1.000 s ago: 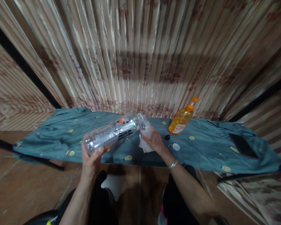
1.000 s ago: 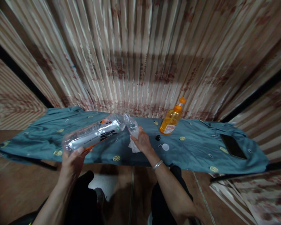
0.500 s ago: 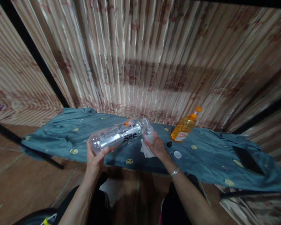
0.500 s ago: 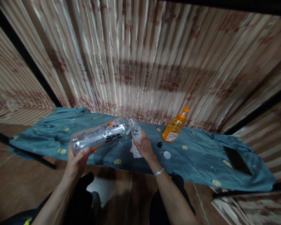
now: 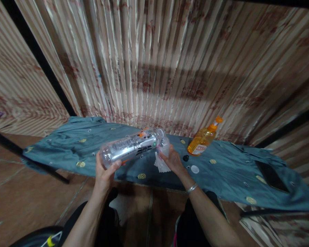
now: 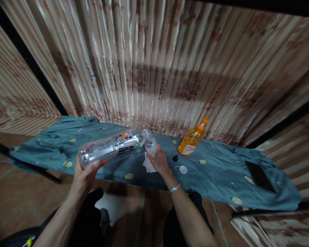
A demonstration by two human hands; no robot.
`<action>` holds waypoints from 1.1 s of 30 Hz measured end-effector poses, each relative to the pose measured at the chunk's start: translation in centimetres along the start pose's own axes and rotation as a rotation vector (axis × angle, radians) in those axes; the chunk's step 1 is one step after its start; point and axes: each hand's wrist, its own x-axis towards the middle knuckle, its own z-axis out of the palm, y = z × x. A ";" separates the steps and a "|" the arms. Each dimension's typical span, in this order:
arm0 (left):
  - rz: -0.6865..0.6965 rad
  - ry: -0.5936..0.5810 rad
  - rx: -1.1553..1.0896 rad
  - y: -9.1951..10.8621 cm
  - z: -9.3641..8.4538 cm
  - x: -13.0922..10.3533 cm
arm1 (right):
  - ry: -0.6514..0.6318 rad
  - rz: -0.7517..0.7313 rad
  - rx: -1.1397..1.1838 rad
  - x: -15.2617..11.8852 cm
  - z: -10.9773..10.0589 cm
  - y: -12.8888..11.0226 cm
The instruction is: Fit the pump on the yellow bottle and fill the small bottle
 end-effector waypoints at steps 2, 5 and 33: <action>-0.002 0.000 0.001 0.2 0.1 0.0 | -0.011 0.014 -0.004 0.0 -0.2 -0.3; -0.006 -0.006 0.011 0.5 0.4 0.0 | -0.018 0.038 -0.007 0.0 -0.4 -0.6; -0.037 0.008 -0.003 0.5 0.8 0.0 | -0.032 0.044 0.046 0.1 -0.5 -0.7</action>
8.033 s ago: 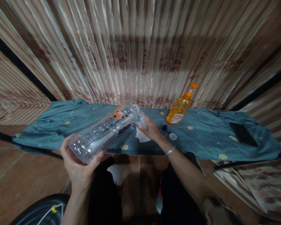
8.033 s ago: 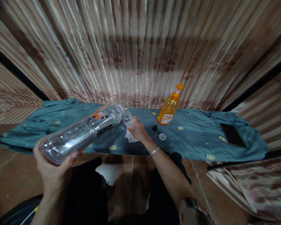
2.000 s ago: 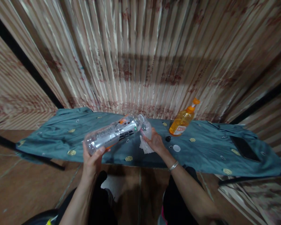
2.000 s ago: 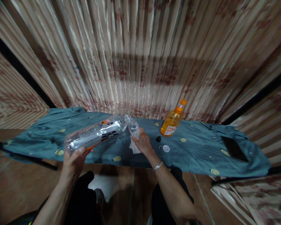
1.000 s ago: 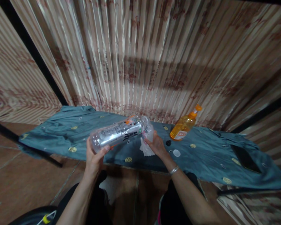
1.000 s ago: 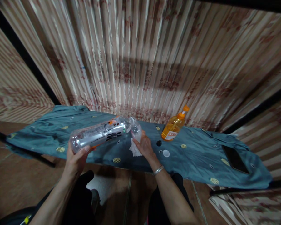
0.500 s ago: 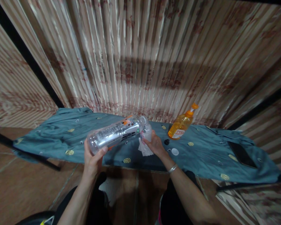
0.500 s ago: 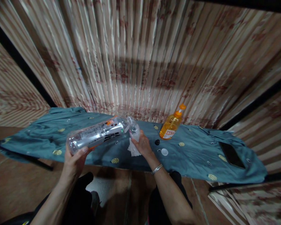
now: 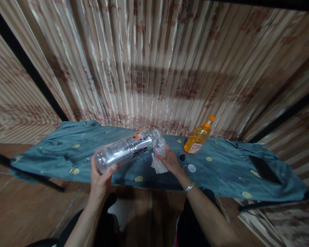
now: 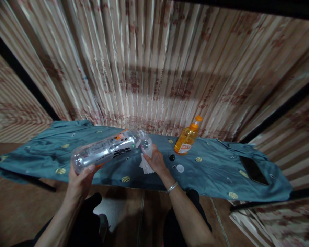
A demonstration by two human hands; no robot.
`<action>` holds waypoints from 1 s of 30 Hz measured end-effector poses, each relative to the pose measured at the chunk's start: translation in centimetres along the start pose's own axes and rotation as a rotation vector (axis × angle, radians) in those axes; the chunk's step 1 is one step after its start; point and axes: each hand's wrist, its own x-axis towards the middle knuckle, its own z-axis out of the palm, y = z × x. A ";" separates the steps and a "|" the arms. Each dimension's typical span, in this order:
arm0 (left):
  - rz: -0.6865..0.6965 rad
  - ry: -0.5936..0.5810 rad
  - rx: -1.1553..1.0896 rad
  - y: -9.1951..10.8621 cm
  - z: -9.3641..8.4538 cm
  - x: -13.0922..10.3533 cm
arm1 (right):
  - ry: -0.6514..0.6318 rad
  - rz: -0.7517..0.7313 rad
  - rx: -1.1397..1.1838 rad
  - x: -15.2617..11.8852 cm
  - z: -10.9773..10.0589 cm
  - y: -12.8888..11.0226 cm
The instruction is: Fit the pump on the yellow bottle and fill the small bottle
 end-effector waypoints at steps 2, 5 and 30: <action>-0.003 0.001 0.004 0.1 0.0 0.0 | 0.002 -0.010 0.010 0.0 -0.1 -0.1; -0.009 0.000 0.012 0.1 0.0 0.1 | 0.016 -0.010 0.005 -0.1 -0.2 -0.2; -0.019 0.069 0.005 -0.3 0.5 -0.1 | -0.006 -0.007 0.053 0.2 -0.1 -0.1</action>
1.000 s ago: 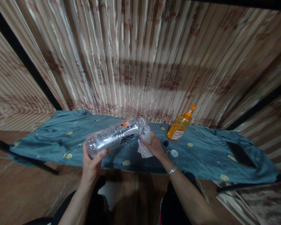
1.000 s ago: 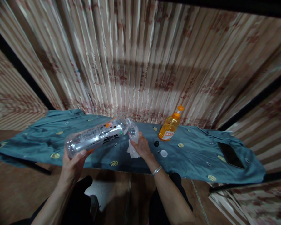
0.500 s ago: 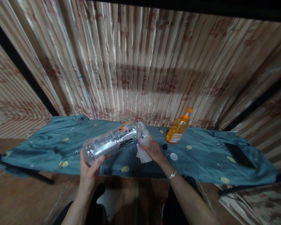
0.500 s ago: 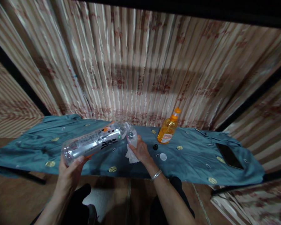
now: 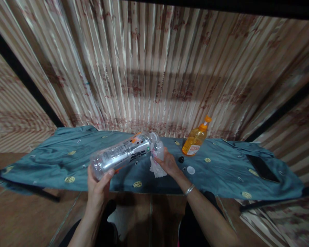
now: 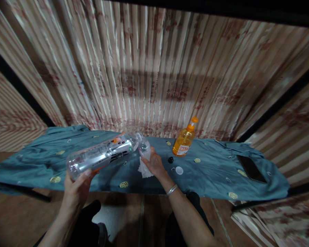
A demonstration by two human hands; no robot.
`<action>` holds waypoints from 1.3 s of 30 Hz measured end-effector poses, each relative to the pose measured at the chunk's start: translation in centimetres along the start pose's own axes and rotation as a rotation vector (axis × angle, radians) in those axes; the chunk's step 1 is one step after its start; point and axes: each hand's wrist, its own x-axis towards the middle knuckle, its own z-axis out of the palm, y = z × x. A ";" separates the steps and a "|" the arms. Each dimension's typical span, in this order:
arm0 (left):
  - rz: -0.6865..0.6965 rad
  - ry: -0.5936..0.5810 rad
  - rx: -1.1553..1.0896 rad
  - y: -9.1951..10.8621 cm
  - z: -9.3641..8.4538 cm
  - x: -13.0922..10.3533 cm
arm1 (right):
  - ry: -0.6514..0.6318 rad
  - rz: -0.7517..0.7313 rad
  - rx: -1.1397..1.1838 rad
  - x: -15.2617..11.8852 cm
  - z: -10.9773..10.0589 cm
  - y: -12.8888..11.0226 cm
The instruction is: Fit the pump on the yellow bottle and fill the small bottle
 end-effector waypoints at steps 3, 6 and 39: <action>-0.026 0.007 -0.019 0.2 0.0 0.1 | 0.015 0.010 0.003 0.1 0.3 0.3; -0.053 -0.029 -0.017 0.3 -0.4 0.4 | 0.038 -0.004 0.000 0.1 0.5 0.5; -0.064 0.005 -0.047 0.8 1.1 -0.3 | -0.005 0.024 -0.068 0.2 0.1 0.4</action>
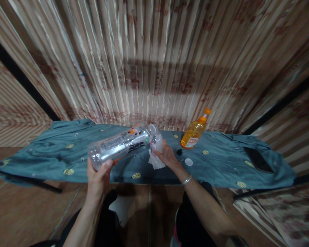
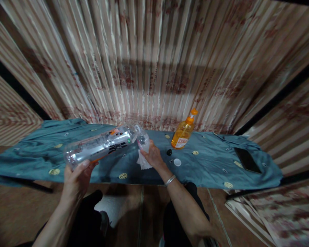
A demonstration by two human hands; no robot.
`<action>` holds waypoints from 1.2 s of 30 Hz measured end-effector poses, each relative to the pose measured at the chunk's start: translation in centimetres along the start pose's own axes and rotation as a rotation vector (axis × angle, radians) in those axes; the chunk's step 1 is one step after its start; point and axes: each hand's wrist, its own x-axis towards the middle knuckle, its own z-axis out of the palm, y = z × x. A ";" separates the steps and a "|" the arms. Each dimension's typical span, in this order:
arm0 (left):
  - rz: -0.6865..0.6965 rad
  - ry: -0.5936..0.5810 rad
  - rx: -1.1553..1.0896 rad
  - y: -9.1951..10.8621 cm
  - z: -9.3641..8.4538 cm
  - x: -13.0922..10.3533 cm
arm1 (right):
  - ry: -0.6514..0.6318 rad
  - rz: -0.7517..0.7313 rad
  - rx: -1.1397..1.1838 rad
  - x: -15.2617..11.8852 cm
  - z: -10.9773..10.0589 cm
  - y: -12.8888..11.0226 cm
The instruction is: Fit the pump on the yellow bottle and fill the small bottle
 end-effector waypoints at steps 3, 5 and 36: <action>0.008 -0.004 -0.011 0.0 0.1 0.0 | -0.013 0.014 0.004 -0.1 -0.2 -0.3; 0.015 -0.011 -0.010 -0.1 0.1 -0.1 | -0.025 0.024 0.007 -0.1 -0.4 -0.5; 0.036 -0.064 -0.028 0.1 0.1 -0.4 | -0.011 -0.006 0.023 -0.2 -0.4 -0.2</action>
